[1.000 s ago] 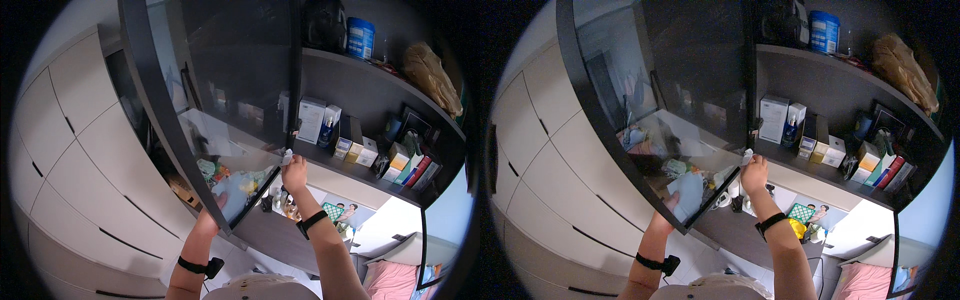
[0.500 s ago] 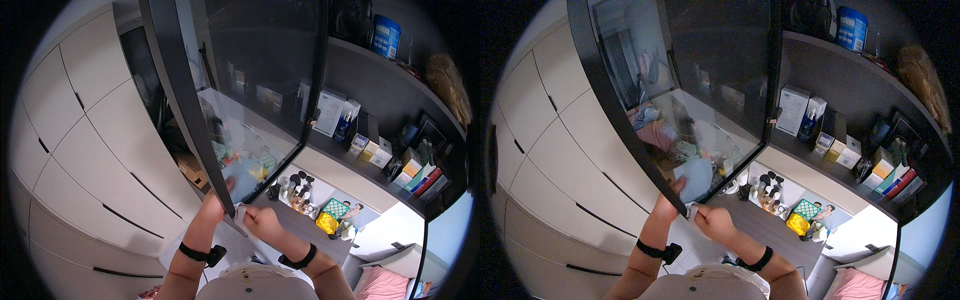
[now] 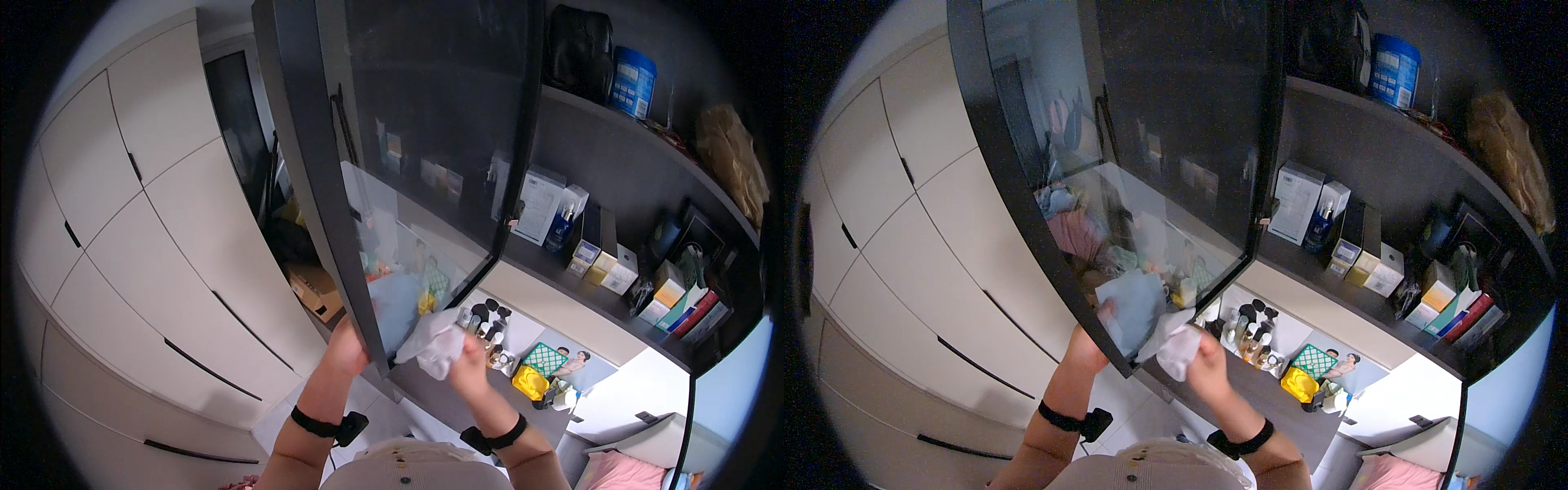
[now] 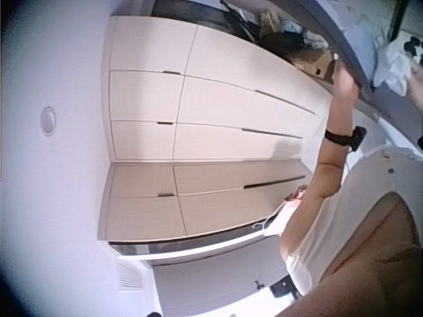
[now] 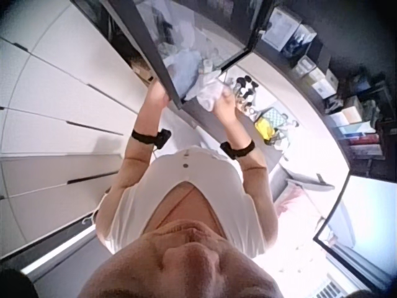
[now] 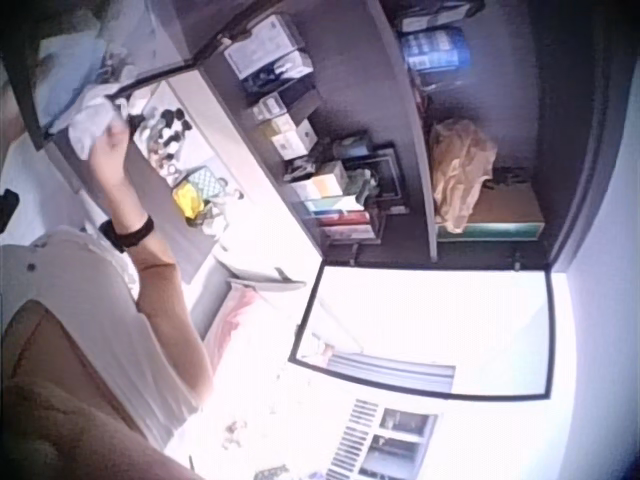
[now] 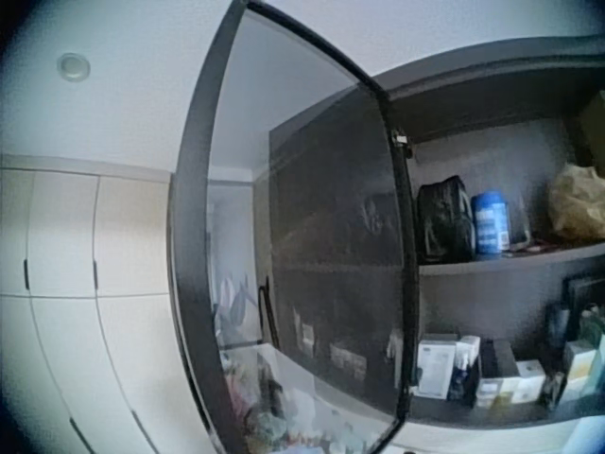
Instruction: The person wipes the glass surface of a cabinet door using a cloth. They wipe both the inside and outside of the glass, moving items on the shelf to reach the corners.
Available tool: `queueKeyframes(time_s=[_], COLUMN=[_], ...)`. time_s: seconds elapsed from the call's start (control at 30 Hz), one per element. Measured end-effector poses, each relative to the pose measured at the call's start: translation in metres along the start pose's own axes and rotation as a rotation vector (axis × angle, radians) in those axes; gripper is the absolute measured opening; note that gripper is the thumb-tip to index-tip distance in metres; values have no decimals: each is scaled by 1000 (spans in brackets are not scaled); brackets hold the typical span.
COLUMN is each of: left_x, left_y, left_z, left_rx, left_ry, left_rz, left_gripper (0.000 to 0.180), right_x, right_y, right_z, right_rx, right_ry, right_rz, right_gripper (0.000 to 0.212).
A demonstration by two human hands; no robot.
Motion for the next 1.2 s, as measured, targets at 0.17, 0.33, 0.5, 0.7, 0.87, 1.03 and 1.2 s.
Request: queueKeyframes(time_s=[0.17,0.33,0.5,0.7,0.87,1.03,1.2], left_x=[-1,-8,-3,-2,5,-2,3], left_y=[7,18,11,14,8,8,-18], left_z=[12,29,8,19,17,5,11], left_rx=[-83,11,92,73,18,88,109], left_ry=[-57,-129,-10,-53,-116,94,6], left_rz=[17,157,98,106,139,37,-79], left_gripper=[41,44,43,41,39,36,40], right_x=[-29,-34,-26,-12,-2,36,86], right_y=[2,-71,-160,-151,-77,-156,-189], right_z=[94,166,277,248,139,139,49], right_rx=[-1121,-1030,-1166,-1219,-1249,-1126,-1124], right_ry=[-518,-430,-418,-311,-218,175,482], right_rz=[-676,-1235,-1528,-1439,-1308,-1391,-1142], right_gripper=[35,32,50,62,48,25,14])
Point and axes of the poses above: each hand's wrist, its own x-axis towards the middle knuckle, its own z-axis out of the palm, y = z × x, the point moved 10 cm from there along x, towards the middle knuckle, and after that the axes turned 8 degrees about x, right-handed, at the moved point
